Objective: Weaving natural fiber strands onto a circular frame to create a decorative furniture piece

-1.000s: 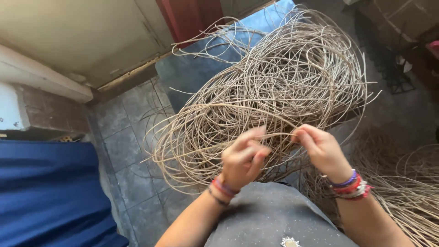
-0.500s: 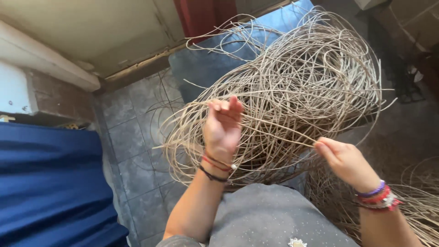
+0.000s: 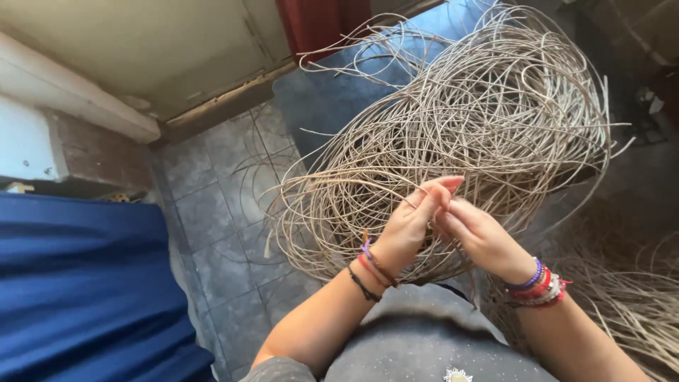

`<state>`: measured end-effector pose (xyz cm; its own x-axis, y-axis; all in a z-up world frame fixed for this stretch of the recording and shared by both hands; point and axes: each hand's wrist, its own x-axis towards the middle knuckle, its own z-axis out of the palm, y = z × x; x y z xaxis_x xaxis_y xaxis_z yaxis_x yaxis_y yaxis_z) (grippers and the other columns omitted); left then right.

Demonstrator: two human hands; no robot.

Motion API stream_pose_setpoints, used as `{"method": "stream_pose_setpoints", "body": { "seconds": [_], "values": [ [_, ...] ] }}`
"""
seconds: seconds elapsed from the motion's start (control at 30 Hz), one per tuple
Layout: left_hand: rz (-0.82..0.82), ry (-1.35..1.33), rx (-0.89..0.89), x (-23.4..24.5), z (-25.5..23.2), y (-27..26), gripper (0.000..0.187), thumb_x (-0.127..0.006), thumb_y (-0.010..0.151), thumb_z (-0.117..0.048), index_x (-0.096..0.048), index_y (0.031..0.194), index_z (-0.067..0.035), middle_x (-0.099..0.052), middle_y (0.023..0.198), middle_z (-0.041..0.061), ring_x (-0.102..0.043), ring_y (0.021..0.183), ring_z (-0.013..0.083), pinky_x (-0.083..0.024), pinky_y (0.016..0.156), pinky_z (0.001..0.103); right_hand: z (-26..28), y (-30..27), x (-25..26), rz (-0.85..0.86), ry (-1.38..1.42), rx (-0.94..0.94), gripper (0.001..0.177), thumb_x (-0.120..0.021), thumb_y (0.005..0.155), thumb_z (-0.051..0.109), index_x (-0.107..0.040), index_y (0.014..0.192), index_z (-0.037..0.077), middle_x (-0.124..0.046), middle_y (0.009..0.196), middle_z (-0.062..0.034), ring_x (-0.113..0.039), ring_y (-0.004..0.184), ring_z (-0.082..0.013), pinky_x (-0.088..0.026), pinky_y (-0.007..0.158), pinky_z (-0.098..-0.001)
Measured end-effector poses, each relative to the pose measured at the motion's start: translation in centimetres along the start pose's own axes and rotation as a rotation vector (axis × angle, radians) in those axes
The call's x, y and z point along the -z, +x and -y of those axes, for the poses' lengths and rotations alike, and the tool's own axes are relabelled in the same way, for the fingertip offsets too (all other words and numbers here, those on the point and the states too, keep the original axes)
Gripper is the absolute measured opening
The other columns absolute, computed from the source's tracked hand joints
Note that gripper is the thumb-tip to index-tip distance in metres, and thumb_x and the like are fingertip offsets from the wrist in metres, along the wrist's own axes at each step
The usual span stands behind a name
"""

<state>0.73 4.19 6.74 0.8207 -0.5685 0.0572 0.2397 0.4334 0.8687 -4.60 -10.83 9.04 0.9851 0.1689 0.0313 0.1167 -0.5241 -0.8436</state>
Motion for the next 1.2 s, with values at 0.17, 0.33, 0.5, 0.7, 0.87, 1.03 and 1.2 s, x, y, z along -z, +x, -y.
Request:
{"method": "stream_pose_setpoints", "body": {
  "seconds": [0.17, 0.33, 0.5, 0.7, 0.87, 1.03, 1.2],
  "values": [
    [0.037, -0.282, 0.198, -0.7, 1.1, -0.3, 0.042, -0.048, 0.114, -0.048, -0.064, 0.117, -0.01, -0.07, 0.129, 0.016, -0.073, 0.098, 0.016, -0.058, 0.08, 0.027, 0.5, -2.5, -0.9, -0.074, 0.605, -0.212, 0.033, -0.039, 0.107, 0.01, -0.06, 0.133, 0.007, -0.045, 0.07, 0.0024, -0.04, 0.058, -0.0077, -0.037, 0.042, -0.02],
    [-0.172, -0.585, 0.187, 3.9, -2.0, 0.7, 0.049, -0.042, 0.109, -0.052, -0.067, 0.093, -0.012, -0.078, 0.103, 0.016, -0.077, 0.097, 0.0239, -0.058, 0.088, 0.032, -0.4, -8.1, 2.2, -0.079, -0.046, -0.386, 0.024, -0.055, 0.1, 0.021, -0.069, 0.112, 0.006, -0.077, 0.084, -0.0248, -0.071, 0.072, -0.0305, -0.058, 0.067, -0.0506],
    [-0.022, -0.389, 0.177, 1.7, -0.1, -0.5, 0.068, -0.033, 0.114, -0.053, -0.069, 0.078, -0.007, -0.077, 0.103, 0.023, -0.073, 0.111, 0.0329, -0.052, 0.104, 0.041, 4.3, -7.2, 0.3, -0.029, -0.048, -0.471, 0.027, -0.053, 0.1, 0.031, -0.072, 0.107, 0.013, -0.078, 0.076, -0.0207, -0.074, 0.066, -0.034, -0.06, 0.066, -0.0497],
    [0.179, -0.122, 0.195, 0.5, -4.0, -0.3, 0.042, -0.047, 0.107, -0.035, -0.068, 0.091, -0.002, -0.072, 0.121, 0.026, -0.069, 0.114, 0.037, -0.052, 0.096, 0.043, 3.7, -8.3, -2.1, -0.319, -0.042, -0.412, 0.028, -0.053, 0.103, 0.03, -0.072, 0.089, 0.017, -0.07, 0.061, -0.0071, -0.064, 0.058, -0.0204, -0.057, 0.06, -0.0393],
    [-0.114, -0.591, 0.036, 4.9, -5.8, 2.5, 0.043, -0.039, 0.111, -0.036, -0.063, 0.086, -0.011, -0.076, 0.092, 0.009, -0.071, 0.098, 0.0273, -0.054, 0.095, 0.041, 3.1, -11.3, -1.1, -0.217, -0.019, -0.565, 0.026, -0.054, 0.101, 0.029, -0.071, 0.091, 0.013, -0.081, 0.084, 0.0021, -0.074, 0.081, -0.0097, -0.055, 0.079, -0.0265],
    [0.143, -0.315, 0.172, 0.3, -0.9, 0.5, 0.042, -0.045, 0.112, -0.036, -0.061, 0.087, -0.007, -0.073, 0.113, 0.025, -0.073, 0.098, 0.0287, -0.057, 0.075, 0.034, 4.9, -6.3, -2.3, -0.307, 0.065, -0.396, 0.021, -0.051, 0.103, 0.024, -0.07, 0.103, 0.013, -0.069, 0.07, -0.0111, -0.065, 0.068, -0.0221, -0.057, 0.068, -0.0416],
    [0.099, -0.269, 0.2, 0.1, -1.7, 1.1, 0.053, -0.038, 0.113, -0.043, -0.062, 0.079, -0.012, -0.074, 0.115, 0.022, -0.072, 0.104, 0.0257, -0.049, 0.087, 0.03, 3.6, -7.9, 0.5, -0.227, -0.033, -0.394, 0.026, -0.048, 0.103, 0.027, -0.07, 0.097, 0.014, -0.07, 0.071, -0.0184, -0.067, 0.063, -0.0346, -0.056, 0.064, -0.0479]
  ]
}}
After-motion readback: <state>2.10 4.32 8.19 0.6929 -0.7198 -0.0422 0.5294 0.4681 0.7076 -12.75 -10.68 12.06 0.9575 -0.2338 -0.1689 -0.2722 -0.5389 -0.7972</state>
